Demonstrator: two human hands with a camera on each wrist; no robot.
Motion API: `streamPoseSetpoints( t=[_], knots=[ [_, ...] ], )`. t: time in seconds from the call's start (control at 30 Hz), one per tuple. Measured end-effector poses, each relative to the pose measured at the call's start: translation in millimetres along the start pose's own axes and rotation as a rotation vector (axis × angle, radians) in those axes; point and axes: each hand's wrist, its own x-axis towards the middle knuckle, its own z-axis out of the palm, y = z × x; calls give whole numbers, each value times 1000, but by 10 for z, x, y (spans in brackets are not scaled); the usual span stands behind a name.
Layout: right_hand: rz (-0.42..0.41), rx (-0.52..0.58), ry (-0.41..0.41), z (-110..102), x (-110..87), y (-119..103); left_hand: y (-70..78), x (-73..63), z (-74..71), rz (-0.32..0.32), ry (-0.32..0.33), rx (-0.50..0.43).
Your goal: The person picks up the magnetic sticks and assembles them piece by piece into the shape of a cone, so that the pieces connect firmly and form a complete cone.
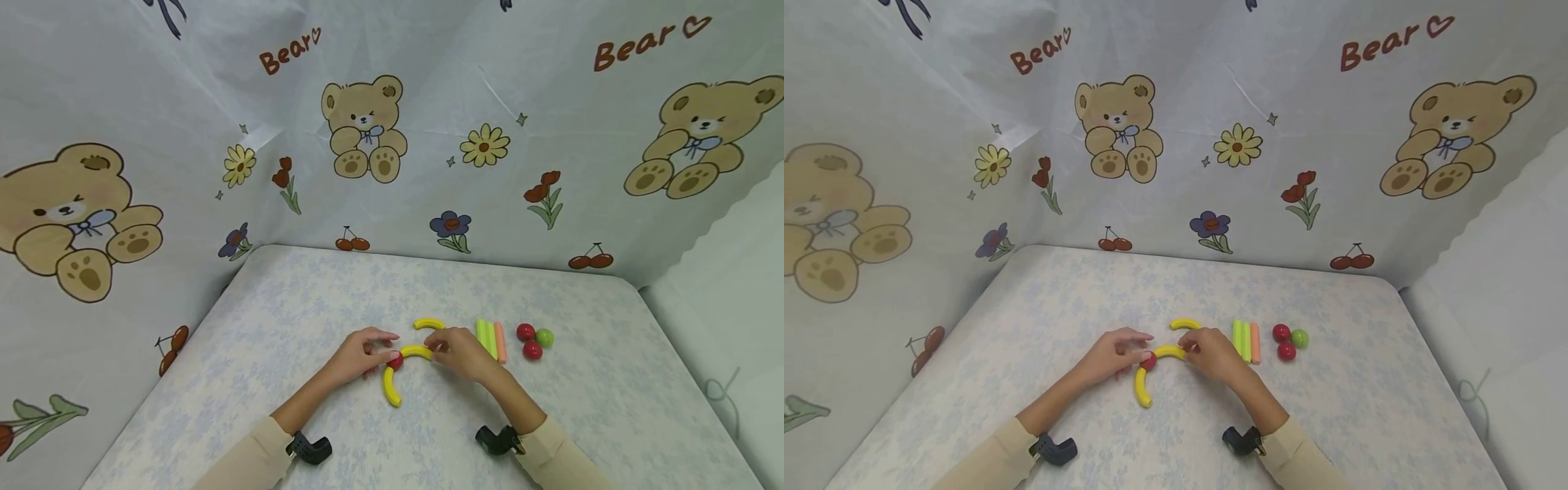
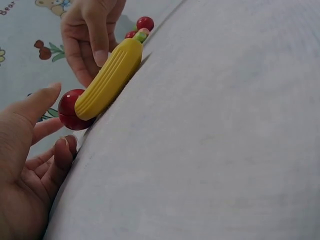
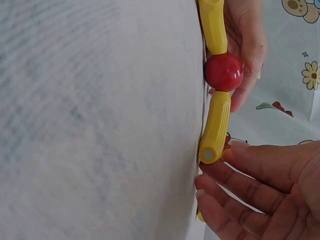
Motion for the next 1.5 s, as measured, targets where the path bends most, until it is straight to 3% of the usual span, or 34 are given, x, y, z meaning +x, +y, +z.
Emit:
streamPoseSetpoints(
  t=[0.17, 0.33, 0.6, 0.87, 1.23, 1.5],
  knots=[
    [-56, 11, -26, -20, -16, 1, 8, -5, -2, -3, -64, 42],
    [-105, 20, -21, -101, -57, -13, -7, 6, 1, -26, -71, 46],
    [-110, 24, 72, -344, -191, 39, -39, 5, -7, -20, -49, 41],
    [-99, -29, 182, -671, -377, 258, -48, 4, -5, -29, -30, 3],
    [-13, -107, 270, -1017, -618, 644, -22, -10, -1, -47, -23, -22],
    [71, -188, 303, -1155, -775, 889, -29, -15, 17, -48, -9, -1]
  ],
)
